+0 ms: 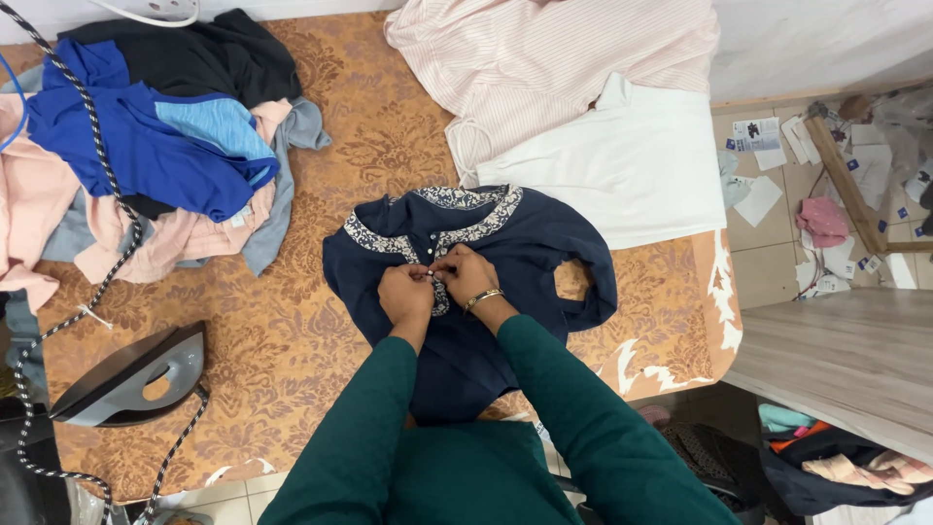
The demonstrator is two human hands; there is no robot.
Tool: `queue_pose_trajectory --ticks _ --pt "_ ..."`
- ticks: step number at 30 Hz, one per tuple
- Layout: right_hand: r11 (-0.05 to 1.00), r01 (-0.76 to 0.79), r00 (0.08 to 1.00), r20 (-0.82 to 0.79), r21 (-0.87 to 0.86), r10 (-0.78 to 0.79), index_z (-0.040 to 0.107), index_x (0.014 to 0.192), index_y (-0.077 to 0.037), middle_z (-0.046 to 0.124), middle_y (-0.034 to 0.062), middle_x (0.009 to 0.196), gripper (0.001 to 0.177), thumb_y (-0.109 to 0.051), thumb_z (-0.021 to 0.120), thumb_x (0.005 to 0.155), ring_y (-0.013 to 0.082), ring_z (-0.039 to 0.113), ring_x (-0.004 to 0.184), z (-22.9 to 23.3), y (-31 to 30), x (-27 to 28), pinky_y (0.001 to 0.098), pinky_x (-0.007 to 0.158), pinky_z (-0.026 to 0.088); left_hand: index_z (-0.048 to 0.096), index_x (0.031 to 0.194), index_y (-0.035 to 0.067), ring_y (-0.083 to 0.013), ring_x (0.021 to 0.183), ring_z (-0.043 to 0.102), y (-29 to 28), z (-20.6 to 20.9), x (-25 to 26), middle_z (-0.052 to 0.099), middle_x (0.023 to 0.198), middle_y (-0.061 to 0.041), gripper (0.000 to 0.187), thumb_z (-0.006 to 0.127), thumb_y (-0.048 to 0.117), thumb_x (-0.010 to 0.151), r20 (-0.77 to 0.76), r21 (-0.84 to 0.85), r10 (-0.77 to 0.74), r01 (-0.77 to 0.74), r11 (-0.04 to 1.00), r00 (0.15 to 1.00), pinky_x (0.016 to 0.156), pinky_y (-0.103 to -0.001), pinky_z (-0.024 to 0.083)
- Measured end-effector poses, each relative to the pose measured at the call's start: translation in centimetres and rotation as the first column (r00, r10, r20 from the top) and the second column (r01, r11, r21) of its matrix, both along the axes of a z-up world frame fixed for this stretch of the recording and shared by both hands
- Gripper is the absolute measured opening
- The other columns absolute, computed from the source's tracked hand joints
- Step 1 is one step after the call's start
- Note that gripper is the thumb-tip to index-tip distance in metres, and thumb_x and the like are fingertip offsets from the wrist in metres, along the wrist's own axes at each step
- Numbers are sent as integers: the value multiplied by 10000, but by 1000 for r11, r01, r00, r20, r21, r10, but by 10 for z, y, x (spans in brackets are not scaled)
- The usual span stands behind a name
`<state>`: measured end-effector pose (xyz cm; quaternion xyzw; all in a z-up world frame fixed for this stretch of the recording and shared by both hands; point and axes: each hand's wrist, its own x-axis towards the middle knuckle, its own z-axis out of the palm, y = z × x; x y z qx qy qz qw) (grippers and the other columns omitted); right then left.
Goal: The person irons a white pair of shorts and then a dark blue long-sleeved shirt on a patterned ironing board. They smooth the garments with their hands, use a steam iron to press the fabric, and reposition the items to iron different sections.
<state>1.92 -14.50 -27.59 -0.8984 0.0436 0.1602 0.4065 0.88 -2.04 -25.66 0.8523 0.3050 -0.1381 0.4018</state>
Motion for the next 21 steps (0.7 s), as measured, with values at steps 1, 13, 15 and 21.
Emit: queue_pose_trajectory --ticks 1,13,15,21 --pt "1000 -5 1000 -22 10 5 822 919 -190 704 -10 929 123 -180 805 797 195 721 851 -1 -1 1 345 763 567 806 879 98 -253 903 740 0 1 0 740 995 -80 96 822 111 784 21 3 -10 10 1000 1000 809 -375 580" --pt "995 48 998 -38 -82 -52 841 866 -217 712 -27 859 111 -251 827 762 176 720 812 -3 5 6 342 719 569 798 883 63 -367 904 724 -1 -1 -10 733 976 -178 148 752 200 850 49 162 -87 78 984 995 828 -454 576" --pt "997 51 998 -28 -55 -52 840 879 -216 711 -29 861 111 -250 830 773 172 719 803 -3 4 5 338 710 568 787 863 43 -379 889 710 -2 -3 -13 720 950 -186 186 751 224 852 135 219 -109 78 973 985 801 -471 568" --pt "1000 7 999 32 -6 -7 832 917 -203 697 -23 871 130 -214 841 787 173 704 761 -8 -2 1 332 687 560 764 833 6 -393 872 698 -2 -7 -3 698 922 -215 377 759 379 886 51 193 -60 50 980 997 784 -490 561"
